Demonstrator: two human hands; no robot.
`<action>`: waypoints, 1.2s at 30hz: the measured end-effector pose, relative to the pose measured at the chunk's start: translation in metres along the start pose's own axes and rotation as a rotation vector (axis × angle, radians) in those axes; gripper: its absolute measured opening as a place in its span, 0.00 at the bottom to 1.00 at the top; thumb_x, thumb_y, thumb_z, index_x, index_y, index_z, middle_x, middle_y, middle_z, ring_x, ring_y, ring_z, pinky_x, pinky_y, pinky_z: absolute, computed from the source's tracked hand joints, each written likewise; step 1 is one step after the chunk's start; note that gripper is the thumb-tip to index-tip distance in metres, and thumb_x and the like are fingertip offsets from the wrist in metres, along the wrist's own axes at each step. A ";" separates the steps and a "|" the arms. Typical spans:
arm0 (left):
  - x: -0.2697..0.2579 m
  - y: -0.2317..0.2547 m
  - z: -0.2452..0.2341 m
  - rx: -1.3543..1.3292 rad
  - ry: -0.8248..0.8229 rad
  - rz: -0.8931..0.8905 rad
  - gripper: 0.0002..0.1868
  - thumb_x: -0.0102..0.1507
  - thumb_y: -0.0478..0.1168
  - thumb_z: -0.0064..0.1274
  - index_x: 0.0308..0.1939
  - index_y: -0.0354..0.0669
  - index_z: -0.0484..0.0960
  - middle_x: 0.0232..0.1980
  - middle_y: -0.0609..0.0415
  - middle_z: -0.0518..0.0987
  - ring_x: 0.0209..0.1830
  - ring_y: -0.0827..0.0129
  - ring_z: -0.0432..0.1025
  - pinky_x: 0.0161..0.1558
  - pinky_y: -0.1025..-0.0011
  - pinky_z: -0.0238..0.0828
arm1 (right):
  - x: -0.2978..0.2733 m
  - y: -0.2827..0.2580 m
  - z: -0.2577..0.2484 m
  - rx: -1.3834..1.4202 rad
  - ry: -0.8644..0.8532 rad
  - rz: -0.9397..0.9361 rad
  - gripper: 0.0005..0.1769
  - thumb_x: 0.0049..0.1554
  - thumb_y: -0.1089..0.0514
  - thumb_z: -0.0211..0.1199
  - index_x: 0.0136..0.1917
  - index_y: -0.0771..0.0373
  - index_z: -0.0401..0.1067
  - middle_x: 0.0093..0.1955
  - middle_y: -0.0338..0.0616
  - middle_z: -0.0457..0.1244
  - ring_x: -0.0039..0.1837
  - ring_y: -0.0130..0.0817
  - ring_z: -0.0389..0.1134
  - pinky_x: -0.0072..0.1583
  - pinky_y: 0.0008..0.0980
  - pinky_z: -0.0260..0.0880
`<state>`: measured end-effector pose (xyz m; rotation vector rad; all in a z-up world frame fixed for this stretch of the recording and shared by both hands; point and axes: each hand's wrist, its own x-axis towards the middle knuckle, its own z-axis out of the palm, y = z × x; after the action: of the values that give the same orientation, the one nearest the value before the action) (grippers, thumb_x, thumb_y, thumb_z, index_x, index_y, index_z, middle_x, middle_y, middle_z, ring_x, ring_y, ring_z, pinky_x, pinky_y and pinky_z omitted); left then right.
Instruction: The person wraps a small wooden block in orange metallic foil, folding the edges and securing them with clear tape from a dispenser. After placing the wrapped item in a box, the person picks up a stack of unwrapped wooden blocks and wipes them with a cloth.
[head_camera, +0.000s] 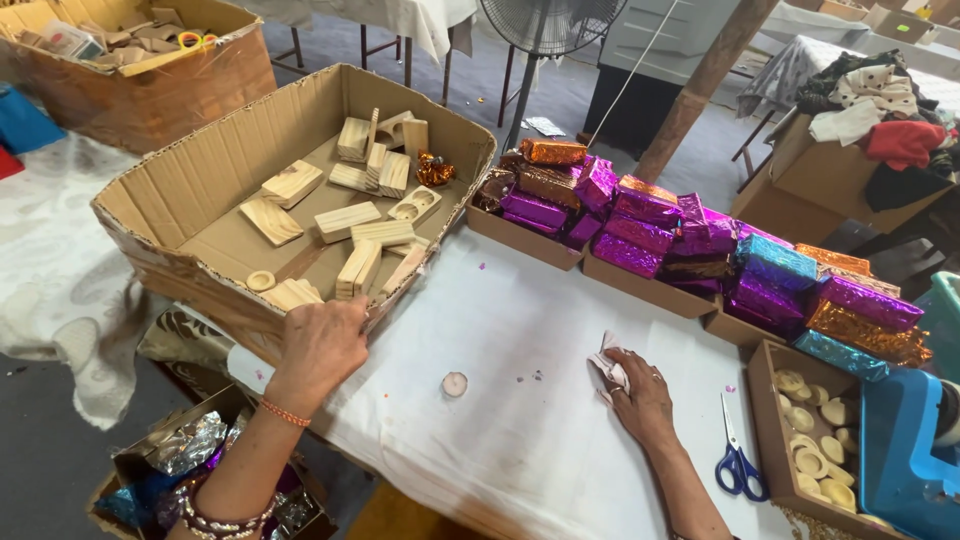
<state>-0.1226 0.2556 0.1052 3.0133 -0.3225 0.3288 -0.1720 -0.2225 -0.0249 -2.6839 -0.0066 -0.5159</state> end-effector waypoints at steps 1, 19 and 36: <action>0.005 -0.004 0.007 -0.005 -0.067 0.004 0.09 0.66 0.46 0.55 0.43 0.47 0.82 0.32 0.52 0.85 0.29 0.67 0.82 0.34 0.68 0.78 | 0.000 0.001 0.000 0.005 0.010 -0.016 0.30 0.52 0.61 0.61 0.68 0.49 0.69 0.70 0.47 0.63 0.74 0.47 0.60 0.76 0.50 0.53; 0.307 -0.021 0.059 0.225 -0.273 -0.038 0.31 0.59 0.62 0.63 0.57 0.45 0.83 0.59 0.48 0.82 0.61 0.59 0.76 0.58 0.59 0.76 | 0.003 -0.009 -0.008 -0.066 -0.057 0.034 0.32 0.50 0.61 0.64 0.69 0.48 0.67 0.72 0.45 0.61 0.73 0.47 0.60 0.75 0.47 0.53; 0.297 -0.051 0.126 0.049 -0.643 -0.378 0.46 0.53 0.56 0.72 0.74 0.63 0.68 0.77 0.50 0.67 0.75 0.45 0.62 0.67 0.34 0.62 | 0.005 -0.007 -0.005 -0.058 -0.110 0.086 0.34 0.48 0.61 0.66 0.68 0.48 0.67 0.72 0.45 0.60 0.74 0.46 0.59 0.75 0.48 0.54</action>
<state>0.1974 0.2313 0.0450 3.0471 0.2250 -0.6752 -0.1696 -0.2186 -0.0156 -2.7515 0.0939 -0.3462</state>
